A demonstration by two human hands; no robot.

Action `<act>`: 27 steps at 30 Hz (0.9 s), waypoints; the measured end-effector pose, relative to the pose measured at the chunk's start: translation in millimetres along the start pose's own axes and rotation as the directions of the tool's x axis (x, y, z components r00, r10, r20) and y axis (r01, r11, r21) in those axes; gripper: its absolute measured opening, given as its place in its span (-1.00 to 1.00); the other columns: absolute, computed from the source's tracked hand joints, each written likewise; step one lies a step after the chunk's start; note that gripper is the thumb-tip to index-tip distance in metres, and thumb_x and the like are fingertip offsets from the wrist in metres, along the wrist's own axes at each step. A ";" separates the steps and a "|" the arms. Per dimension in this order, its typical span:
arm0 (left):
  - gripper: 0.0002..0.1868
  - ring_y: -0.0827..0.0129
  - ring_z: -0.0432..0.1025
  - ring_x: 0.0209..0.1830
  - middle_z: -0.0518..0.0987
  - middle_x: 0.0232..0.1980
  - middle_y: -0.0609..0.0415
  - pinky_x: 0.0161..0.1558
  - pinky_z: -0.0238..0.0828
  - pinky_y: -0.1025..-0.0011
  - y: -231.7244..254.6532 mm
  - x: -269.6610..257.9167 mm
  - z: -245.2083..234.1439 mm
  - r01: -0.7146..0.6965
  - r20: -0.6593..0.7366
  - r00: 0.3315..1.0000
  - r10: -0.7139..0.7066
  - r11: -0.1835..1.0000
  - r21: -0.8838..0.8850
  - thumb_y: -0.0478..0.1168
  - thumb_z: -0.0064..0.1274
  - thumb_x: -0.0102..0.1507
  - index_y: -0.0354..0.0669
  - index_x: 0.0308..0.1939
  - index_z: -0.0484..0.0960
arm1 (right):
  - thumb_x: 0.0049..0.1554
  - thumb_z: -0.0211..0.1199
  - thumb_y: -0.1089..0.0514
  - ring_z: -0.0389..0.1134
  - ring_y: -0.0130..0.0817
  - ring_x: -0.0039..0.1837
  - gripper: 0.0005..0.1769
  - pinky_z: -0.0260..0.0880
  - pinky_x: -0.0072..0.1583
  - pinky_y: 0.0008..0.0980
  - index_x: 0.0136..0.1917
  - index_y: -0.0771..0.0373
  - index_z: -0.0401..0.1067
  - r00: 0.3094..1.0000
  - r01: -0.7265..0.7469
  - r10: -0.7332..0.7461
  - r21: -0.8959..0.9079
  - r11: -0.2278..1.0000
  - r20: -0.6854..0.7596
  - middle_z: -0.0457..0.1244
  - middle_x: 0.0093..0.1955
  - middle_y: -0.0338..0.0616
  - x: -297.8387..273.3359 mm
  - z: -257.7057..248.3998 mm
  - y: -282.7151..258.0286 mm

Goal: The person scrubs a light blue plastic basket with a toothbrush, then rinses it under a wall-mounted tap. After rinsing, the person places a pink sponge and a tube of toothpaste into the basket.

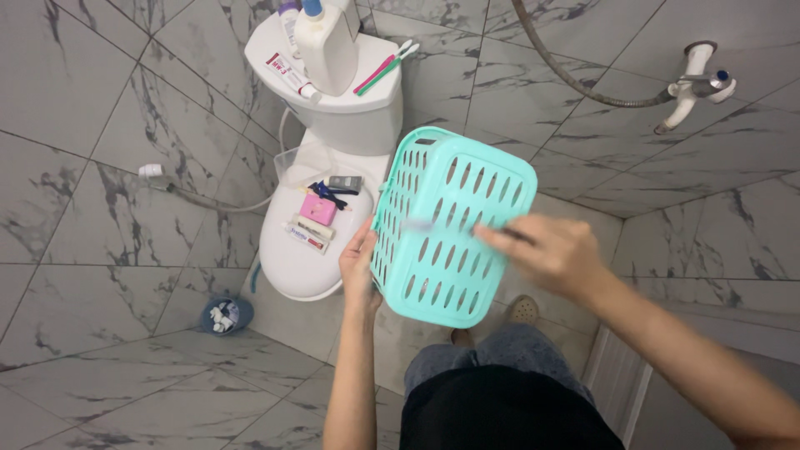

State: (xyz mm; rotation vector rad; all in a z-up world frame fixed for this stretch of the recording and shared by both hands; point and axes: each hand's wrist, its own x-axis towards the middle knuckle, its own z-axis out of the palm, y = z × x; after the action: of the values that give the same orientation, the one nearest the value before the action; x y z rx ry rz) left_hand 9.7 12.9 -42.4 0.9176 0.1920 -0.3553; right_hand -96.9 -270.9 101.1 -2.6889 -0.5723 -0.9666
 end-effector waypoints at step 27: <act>-0.53 0.40 0.57 -0.10 0.66 0.08 -0.10 -0.08 0.55 0.43 -16.8 15.8 33.1 0.092 0.045 0.994 -0.096 0.992 0.092 -0.29 0.04 0.36 -0.42 0.34 0.48 | 0.15 0.35 0.26 0.25 -0.58 -0.37 -0.53 0.24 -0.37 -0.54 0.30 -0.11 0.55 0.966 -0.256 0.258 -0.077 0.964 0.018 0.36 -0.21 -0.38 -18.8 -31.6 -4.5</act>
State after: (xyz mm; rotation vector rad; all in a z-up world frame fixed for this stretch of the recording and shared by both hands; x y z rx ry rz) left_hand 18.4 -26.5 -40.0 0.9891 0.1750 -0.4765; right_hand -129.8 -282.8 113.2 -2.7555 -0.1863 -0.8958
